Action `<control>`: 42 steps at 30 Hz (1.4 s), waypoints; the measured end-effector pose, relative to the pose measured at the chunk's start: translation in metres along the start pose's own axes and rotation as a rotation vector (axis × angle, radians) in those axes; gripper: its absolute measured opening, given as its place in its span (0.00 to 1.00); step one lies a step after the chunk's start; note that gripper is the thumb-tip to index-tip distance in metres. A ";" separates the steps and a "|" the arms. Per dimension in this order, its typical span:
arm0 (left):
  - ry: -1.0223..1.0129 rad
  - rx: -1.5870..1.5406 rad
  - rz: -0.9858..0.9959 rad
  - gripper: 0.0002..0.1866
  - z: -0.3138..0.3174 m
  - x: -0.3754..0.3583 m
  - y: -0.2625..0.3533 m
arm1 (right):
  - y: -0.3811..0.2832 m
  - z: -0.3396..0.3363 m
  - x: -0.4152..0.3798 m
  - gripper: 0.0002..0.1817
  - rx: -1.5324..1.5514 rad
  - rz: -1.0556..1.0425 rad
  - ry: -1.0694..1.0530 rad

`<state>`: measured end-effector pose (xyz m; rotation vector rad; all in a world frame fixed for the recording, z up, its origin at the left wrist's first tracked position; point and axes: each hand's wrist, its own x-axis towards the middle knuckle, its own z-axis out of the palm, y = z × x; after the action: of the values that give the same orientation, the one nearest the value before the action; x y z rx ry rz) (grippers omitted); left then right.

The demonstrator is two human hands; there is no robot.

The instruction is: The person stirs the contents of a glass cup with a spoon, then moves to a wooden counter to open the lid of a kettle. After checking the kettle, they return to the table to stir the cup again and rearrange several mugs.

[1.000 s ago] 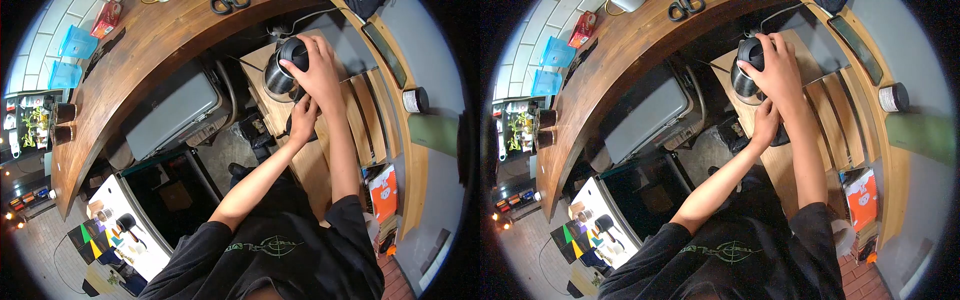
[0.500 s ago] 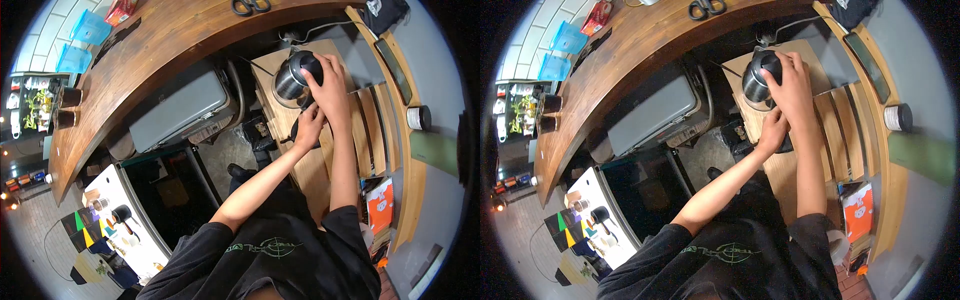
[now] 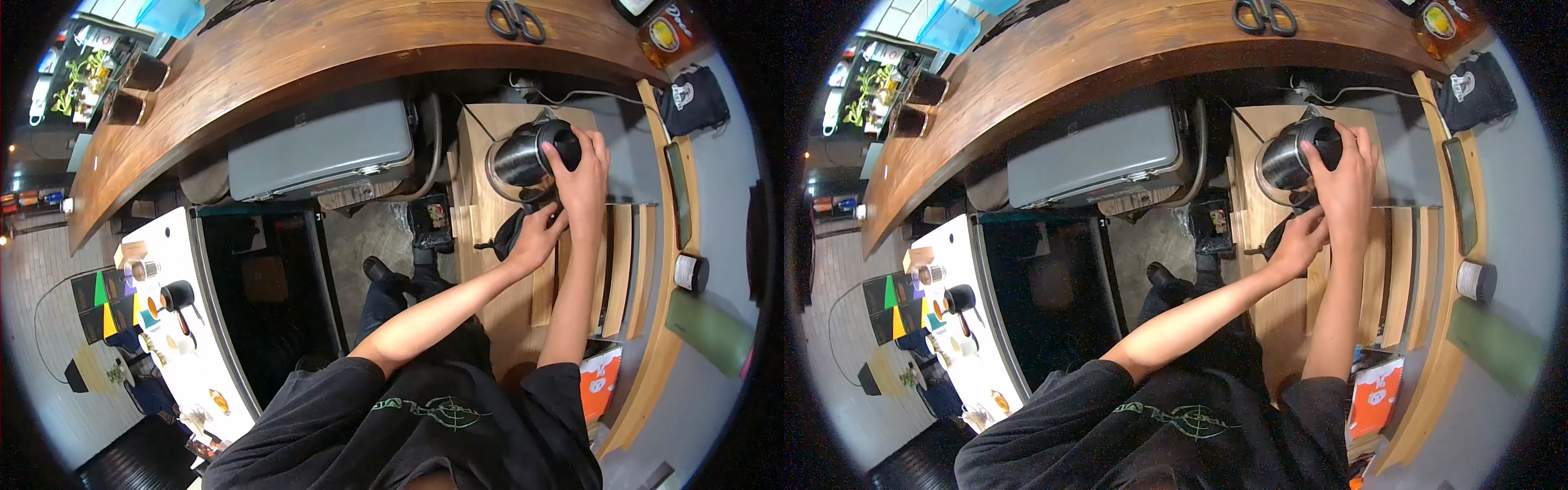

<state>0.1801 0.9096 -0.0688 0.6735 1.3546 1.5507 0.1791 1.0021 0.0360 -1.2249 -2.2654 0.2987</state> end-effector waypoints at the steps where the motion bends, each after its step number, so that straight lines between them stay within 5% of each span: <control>1: 0.004 -0.003 -0.002 0.21 0.000 -0.001 -0.002 | -0.002 -0.001 -0.001 0.30 -0.022 0.010 -0.012; 14: -0.120 0.102 -0.127 0.26 -0.036 -0.026 0.043 | 0.003 0.000 0.003 0.31 -0.098 -0.020 -0.047; 24: -0.070 -0.113 -0.035 0.24 -0.186 -0.145 0.103 | 0.017 0.001 0.014 0.30 -0.154 -0.035 -0.136; 30: 0.256 -0.007 0.063 0.24 -0.292 -0.246 0.141 | -0.154 -0.025 -0.036 0.14 0.129 -0.224 -0.002; 36: 0.605 -0.010 0.172 0.17 -0.363 -0.377 0.180 | -0.355 0.004 -0.196 0.08 0.748 -0.600 -0.641; 38: 0.711 -0.033 0.198 0.13 -0.380 -0.423 0.185 | -0.405 0.015 -0.250 0.07 0.933 -0.531 -0.939; 42: 0.961 -0.026 0.227 0.10 -0.407 -0.513 0.191 | -0.479 0.028 -0.314 0.09 0.988 -0.612 -1.180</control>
<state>-0.0171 0.2793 0.1041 0.0141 1.9739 2.2011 -0.0363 0.4751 0.1086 0.3159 -2.5150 1.9492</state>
